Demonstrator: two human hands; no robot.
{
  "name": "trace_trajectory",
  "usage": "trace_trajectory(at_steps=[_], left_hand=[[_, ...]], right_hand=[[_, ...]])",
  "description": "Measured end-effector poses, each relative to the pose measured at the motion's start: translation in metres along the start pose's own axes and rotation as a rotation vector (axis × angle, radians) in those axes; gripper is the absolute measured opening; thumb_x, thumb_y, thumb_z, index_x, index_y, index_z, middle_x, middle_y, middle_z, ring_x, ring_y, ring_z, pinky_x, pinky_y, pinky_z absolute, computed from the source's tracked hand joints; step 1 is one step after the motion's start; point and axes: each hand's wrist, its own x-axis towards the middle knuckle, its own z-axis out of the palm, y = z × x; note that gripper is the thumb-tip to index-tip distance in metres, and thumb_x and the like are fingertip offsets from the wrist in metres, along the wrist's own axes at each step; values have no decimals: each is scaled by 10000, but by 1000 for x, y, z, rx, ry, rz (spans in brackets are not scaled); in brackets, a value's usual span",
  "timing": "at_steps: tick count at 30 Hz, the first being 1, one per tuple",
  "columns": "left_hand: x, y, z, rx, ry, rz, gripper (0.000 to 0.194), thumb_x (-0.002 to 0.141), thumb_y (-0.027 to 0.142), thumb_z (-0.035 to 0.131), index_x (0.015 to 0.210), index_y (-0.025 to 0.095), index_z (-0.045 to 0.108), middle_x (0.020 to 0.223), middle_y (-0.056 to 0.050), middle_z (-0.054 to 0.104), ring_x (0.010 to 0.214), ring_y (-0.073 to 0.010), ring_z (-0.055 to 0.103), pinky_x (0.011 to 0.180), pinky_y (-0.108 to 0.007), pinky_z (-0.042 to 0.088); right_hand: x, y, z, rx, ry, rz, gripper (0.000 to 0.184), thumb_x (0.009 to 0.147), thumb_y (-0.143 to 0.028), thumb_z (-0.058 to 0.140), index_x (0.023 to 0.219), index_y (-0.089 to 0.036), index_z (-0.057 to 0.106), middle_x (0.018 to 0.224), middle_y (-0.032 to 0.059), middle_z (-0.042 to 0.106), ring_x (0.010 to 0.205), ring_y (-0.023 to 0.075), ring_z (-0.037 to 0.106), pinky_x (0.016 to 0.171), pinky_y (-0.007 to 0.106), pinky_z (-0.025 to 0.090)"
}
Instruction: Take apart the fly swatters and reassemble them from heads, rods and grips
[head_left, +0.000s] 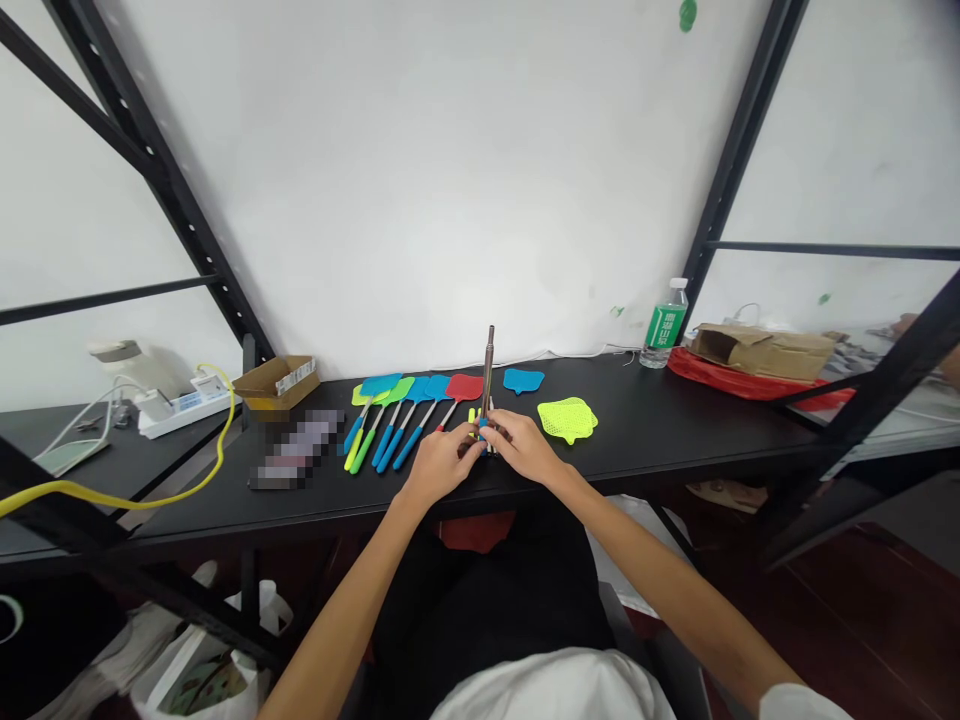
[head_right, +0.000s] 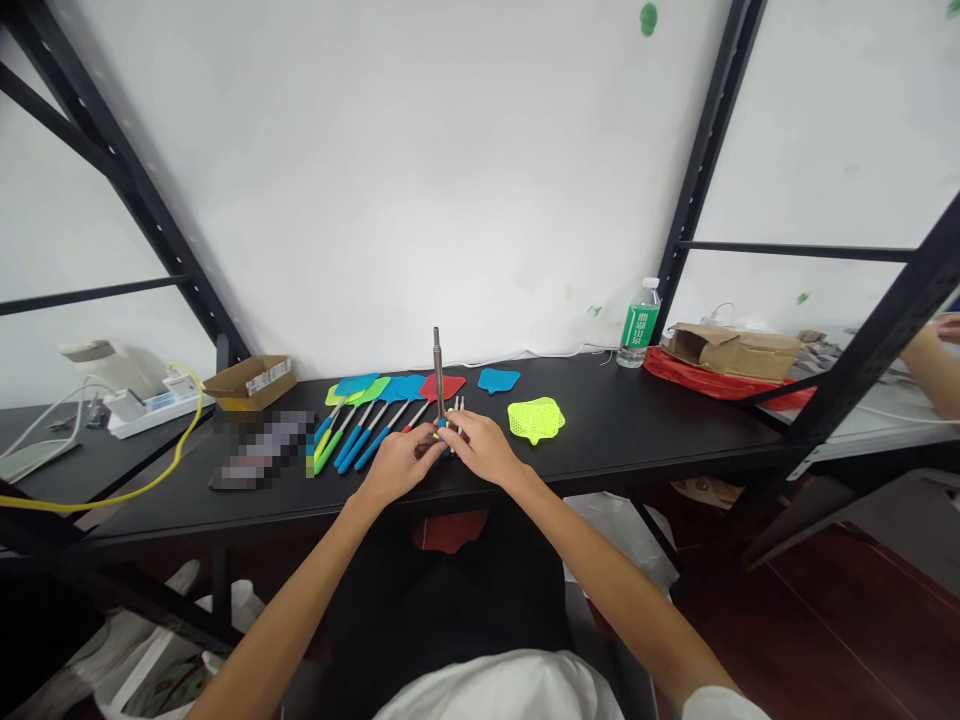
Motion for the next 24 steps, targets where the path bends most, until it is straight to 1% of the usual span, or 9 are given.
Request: trace_trajectory(at_steps=[6,10,12,15,18,21,24], left_hand=[[0,-1,0,-5,5,2,231,975,362,510,1115,232,640,806,-6,751,725,-174,701,649,-240,430],[-1,0,-1,10,0,-2,201,972,350,511,1082,241,640,798,6,749,723,-173,697,638,-244,413],[-1,1,-2,21,-4,1,181,969,338,511,1060,242,634,803,7,749,727,-173,695,636,-246,405],[-1,4,-3,35,-15,10,147,959,326,518,1019,238,620,841,2,753,732,-172,691,641,-247,404],[-1,5,-3,58,-16,9,139,955,330,516,997,236,610,832,4,748,715,-170,683,634,-252,399],[-1,6,-3,70,-13,8,154,956,337,511,1020,239,611,796,10,735,689,-166,673,637,-258,402],[-1,8,-3,85,-17,22,166,954,339,513,1034,238,618,822,4,737,704,-169,673,646,-266,409]], right_hand=[[0,1,1,-4,0,-4,206,993,-335,490,959,-203,644,913,42,675,715,159,589,682,268,413],[0,0,1,-7,5,6,226,992,-345,488,933,-201,652,907,45,677,717,162,594,679,271,419],[0,0,1,9,16,8,230,986,-359,498,951,-199,660,900,46,673,712,161,592,671,271,425],[-1,1,2,110,52,27,247,980,-375,507,1090,-209,653,847,24,650,664,143,577,635,261,435],[-1,3,3,264,125,77,316,976,-403,507,1216,-221,603,778,-7,602,598,122,556,572,245,433],[-2,3,3,399,181,106,339,963,-434,520,1215,-218,591,747,-21,569,540,104,529,516,234,422],[-2,2,3,475,210,124,328,957,-460,518,1153,-210,598,731,-23,566,512,98,516,496,232,423]])
